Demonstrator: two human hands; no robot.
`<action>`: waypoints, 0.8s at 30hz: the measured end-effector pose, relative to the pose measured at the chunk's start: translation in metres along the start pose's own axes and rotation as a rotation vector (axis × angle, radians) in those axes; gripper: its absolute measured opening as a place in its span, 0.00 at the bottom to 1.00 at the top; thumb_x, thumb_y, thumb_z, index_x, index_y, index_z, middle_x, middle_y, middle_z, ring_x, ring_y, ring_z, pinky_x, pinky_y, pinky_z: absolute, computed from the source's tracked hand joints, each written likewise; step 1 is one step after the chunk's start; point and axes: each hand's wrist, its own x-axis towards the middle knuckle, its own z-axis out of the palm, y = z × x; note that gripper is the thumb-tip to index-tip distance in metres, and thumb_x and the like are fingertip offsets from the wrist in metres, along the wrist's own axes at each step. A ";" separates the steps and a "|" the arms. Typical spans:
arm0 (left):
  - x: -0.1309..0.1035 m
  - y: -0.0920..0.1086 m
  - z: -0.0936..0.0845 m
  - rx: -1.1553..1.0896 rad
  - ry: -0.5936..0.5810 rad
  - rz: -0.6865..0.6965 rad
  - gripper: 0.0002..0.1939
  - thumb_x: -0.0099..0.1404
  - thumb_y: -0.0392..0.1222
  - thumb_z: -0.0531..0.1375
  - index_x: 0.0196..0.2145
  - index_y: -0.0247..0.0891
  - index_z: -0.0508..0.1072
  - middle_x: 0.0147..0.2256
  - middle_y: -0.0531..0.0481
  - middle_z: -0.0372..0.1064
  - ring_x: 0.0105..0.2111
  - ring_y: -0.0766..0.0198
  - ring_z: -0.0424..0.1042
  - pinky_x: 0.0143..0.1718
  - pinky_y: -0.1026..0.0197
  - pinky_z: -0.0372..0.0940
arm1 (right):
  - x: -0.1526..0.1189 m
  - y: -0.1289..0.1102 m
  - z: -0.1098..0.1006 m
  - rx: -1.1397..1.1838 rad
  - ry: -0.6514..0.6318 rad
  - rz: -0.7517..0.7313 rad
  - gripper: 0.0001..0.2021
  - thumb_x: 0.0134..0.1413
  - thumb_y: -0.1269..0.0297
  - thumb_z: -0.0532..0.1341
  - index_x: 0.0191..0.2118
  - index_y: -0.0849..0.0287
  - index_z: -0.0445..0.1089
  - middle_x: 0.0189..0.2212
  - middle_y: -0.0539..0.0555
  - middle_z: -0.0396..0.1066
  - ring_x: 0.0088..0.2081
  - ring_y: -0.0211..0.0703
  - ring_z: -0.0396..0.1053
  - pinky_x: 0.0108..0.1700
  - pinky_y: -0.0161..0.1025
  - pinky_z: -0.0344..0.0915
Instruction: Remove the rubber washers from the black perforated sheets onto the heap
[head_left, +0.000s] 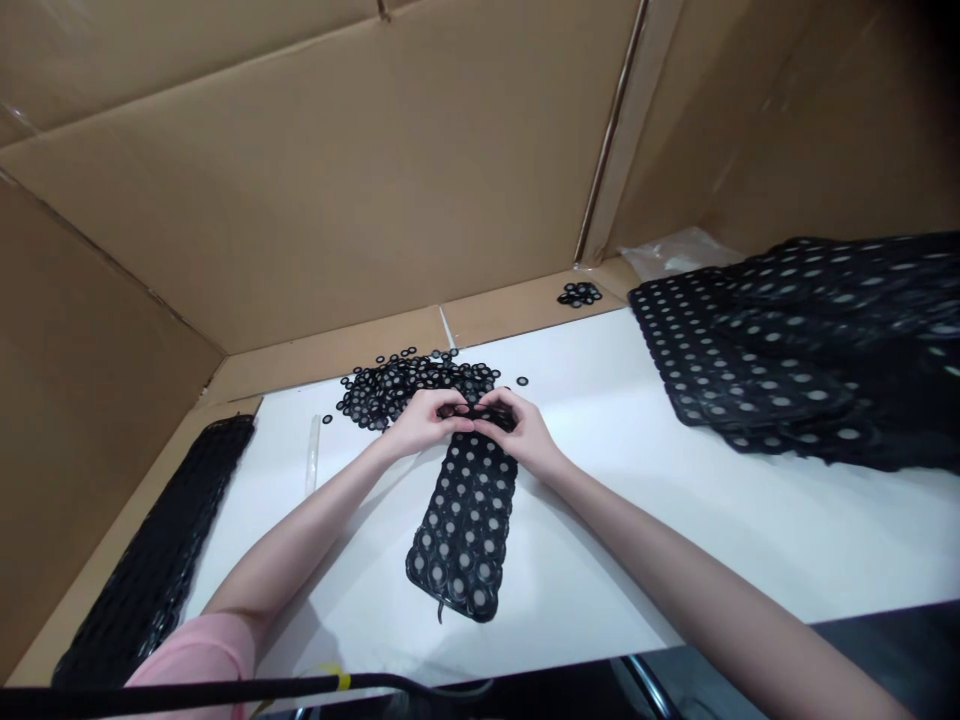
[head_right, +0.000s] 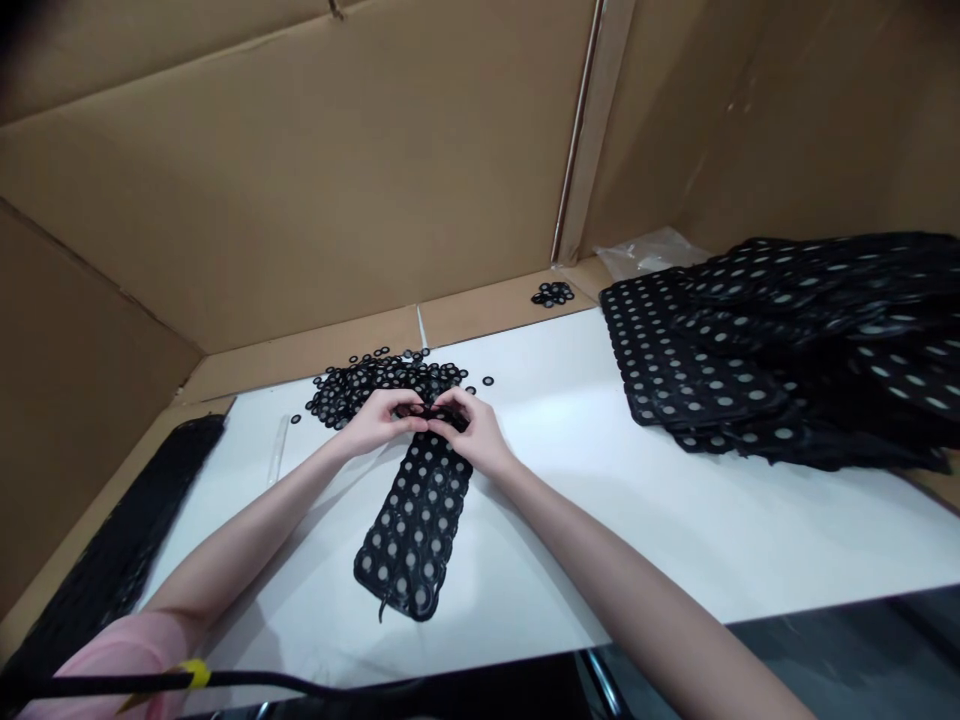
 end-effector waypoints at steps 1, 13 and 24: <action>0.000 -0.001 0.002 -0.057 0.004 -0.046 0.11 0.54 0.44 0.64 0.27 0.33 0.71 0.25 0.53 0.65 0.28 0.67 0.63 0.31 0.66 0.55 | 0.000 0.001 0.000 -0.044 -0.011 -0.020 0.12 0.45 0.58 0.66 0.34 0.57 0.68 0.33 0.53 0.73 0.37 0.46 0.71 0.43 0.43 0.66; -0.023 -0.022 0.012 -0.459 -0.082 -0.168 0.13 0.54 0.46 0.63 0.25 0.32 0.67 0.27 0.53 0.58 0.28 0.69 0.57 0.30 0.66 0.51 | 0.003 0.005 0.010 -0.462 -0.121 -0.234 0.13 0.46 0.69 0.65 0.19 0.58 0.60 0.20 0.49 0.62 0.28 0.41 0.60 0.32 0.37 0.54; -0.029 -0.030 0.009 -0.488 -0.033 -0.200 0.09 0.52 0.39 0.64 0.29 0.32 0.71 0.28 0.52 0.63 0.31 0.67 0.60 0.34 0.65 0.55 | 0.003 0.009 0.009 -0.468 -0.137 -0.193 0.14 0.45 0.68 0.66 0.20 0.57 0.58 0.21 0.49 0.63 0.30 0.42 0.60 0.32 0.37 0.54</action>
